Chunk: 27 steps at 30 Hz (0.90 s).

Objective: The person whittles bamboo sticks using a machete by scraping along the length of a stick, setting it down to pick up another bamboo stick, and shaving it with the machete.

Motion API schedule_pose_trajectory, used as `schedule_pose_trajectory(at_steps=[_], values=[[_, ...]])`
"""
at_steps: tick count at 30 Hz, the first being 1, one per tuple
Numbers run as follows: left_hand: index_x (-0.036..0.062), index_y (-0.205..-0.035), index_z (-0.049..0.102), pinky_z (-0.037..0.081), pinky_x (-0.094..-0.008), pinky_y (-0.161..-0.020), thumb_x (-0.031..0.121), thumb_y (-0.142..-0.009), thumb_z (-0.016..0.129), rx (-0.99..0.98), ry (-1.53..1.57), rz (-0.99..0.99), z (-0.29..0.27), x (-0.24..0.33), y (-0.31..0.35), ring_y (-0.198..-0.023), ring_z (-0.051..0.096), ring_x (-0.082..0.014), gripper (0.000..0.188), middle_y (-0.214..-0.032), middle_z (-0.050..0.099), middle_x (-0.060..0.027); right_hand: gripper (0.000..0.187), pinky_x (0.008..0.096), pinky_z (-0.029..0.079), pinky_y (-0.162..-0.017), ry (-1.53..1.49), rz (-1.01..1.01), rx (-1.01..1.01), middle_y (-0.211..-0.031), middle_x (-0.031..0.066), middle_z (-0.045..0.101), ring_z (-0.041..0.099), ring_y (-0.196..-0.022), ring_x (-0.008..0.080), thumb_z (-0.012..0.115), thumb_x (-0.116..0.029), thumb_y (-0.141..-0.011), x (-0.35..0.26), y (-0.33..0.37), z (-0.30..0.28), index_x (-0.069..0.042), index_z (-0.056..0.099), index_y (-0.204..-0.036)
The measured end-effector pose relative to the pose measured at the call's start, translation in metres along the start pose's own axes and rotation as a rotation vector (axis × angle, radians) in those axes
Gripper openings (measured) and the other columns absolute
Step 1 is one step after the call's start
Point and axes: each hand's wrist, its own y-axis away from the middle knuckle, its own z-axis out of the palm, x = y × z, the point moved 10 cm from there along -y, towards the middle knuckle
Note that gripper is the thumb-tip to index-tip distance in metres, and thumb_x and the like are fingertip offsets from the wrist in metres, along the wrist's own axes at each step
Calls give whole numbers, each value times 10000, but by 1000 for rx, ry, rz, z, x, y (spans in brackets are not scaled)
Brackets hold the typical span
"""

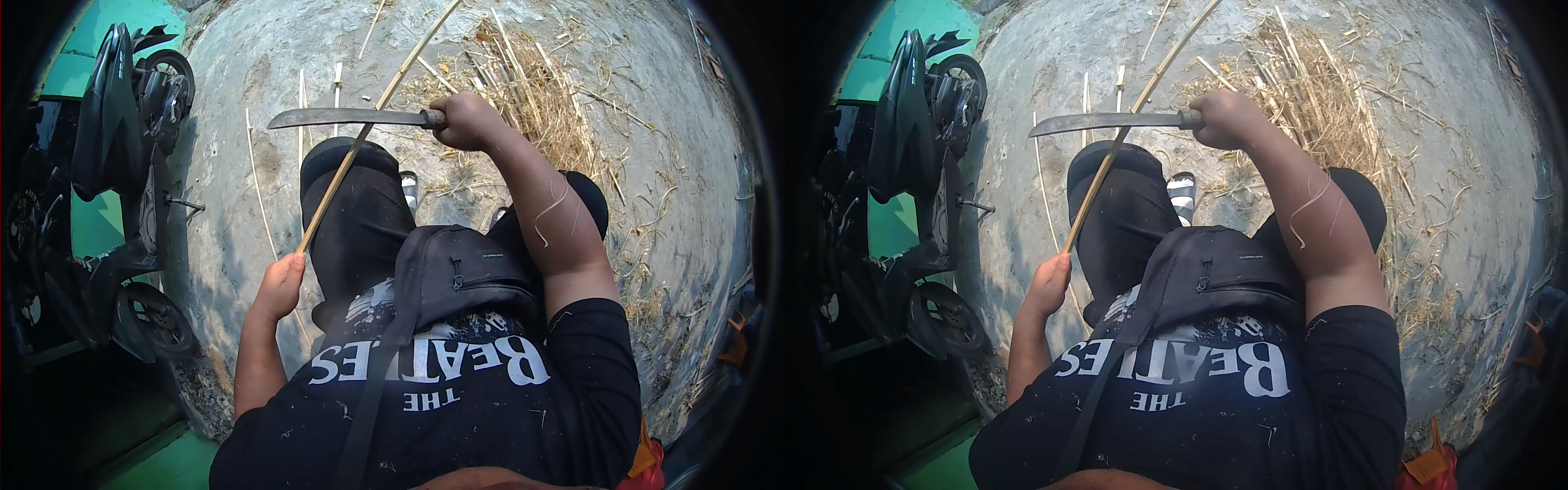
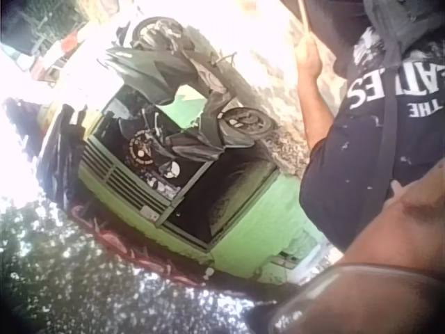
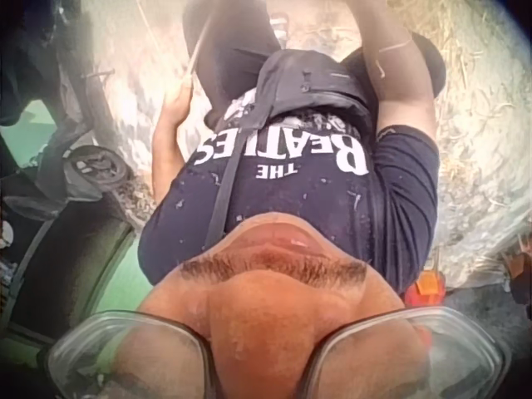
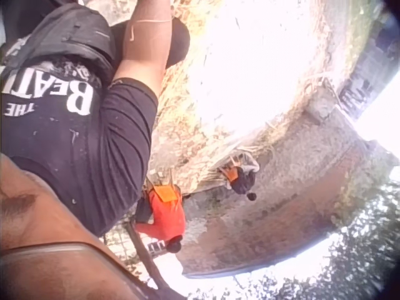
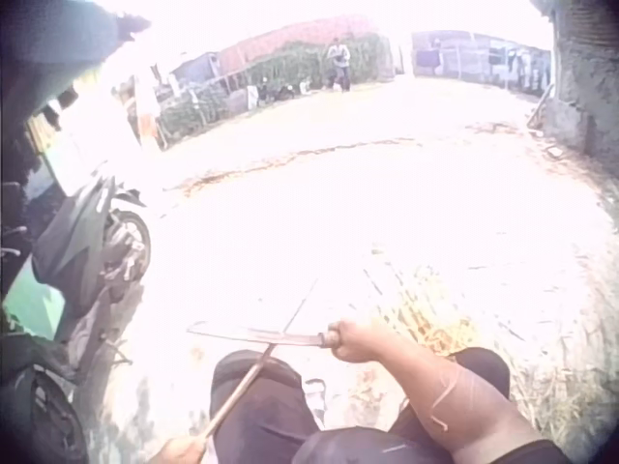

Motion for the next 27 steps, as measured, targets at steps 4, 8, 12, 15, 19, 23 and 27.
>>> schedule_pose_trajectory(at_steps=[4, 8, 12, 15, 19, 23, 27], values=[[66, -860, 568, 343, -238, -574, 423, -1118, 420, -50, 168, -100, 9, -10, -8, -639, 381, -48, 464, -689, 426, 72, 157, 466, 583, -778, 188, 57, -31, -884, 131, 738, 727, -863, 341, 662, -270, -842, -3, -3, -5, -147, 723, -918], [39, -890, 592, 352, -242, -585, 422, -1119, 418, -107, 341, -171, 14, -25, -1, -657, 391, -49, 479, -703, 433, 72, 108, 502, 560, -698, 166, -116, 100, -764, 140, 684, 696, -781, 379, 690, -237, -804, -44, 12, -18, -135, 662, -825], [61, -904, 593, 338, -231, -562, 425, -1117, 422, -24, 164, -84, 12, -4, 1, -626, 379, -39, 455, -695, 427, 84, 155, 464, 581, -770, 199, 2, -35, -873, 122, 737, 727, -864, 340, 658, -250, -832, -23, 6, -9, -154, 728, -932], [113, -821, 498, 322, -240, -521, 410, -1126, 402, 4, 52, -30, 7, 17, -12, -568, 364, -52, 437, -668, 419, 76, 165, 465, 578, -803, 145, 112, -11, -885, 130, 740, 728, -888, 339, 648, -237, -832, 10, -2, -13, -153, 733, -945], [76, -869, 549, 342, -237, -553, 399, -1123, 420, -82, 278, -133, 17, -7, -10, -611, 380, -46, 431, -687, 433, 79, 135, 470, 573, -789, 154, 8, 34, -843, 124, 737, 729, -860, 344, 652, -233, -829, -23, 11, -18, -147, 729, -897], [71, -889, 585, 347, -233, -563, 392, -1121, 434, 2, 162, -76, 11, 6, -3, -630, 383, -40, 424, -700, 436, 83, 92, 473, 560, -721, 219, -201, 137, -775, 120, 711, 715, -799, 356, 684, -211, -783, -52, 11, -16, -143, 709, -840], [82, -869, 572, 339, -236, -554, 390, -1123, 428, -31, 195, -121, 9, 6, -8, -617, 377, -44, 424, -694, 433, 82, 219, 467, 584, -819, 125, 135, 116, -867, 156, 739, 729, -866, 343, 654, -223, -841, 46, -9, -22, -135, 763, -1010]])
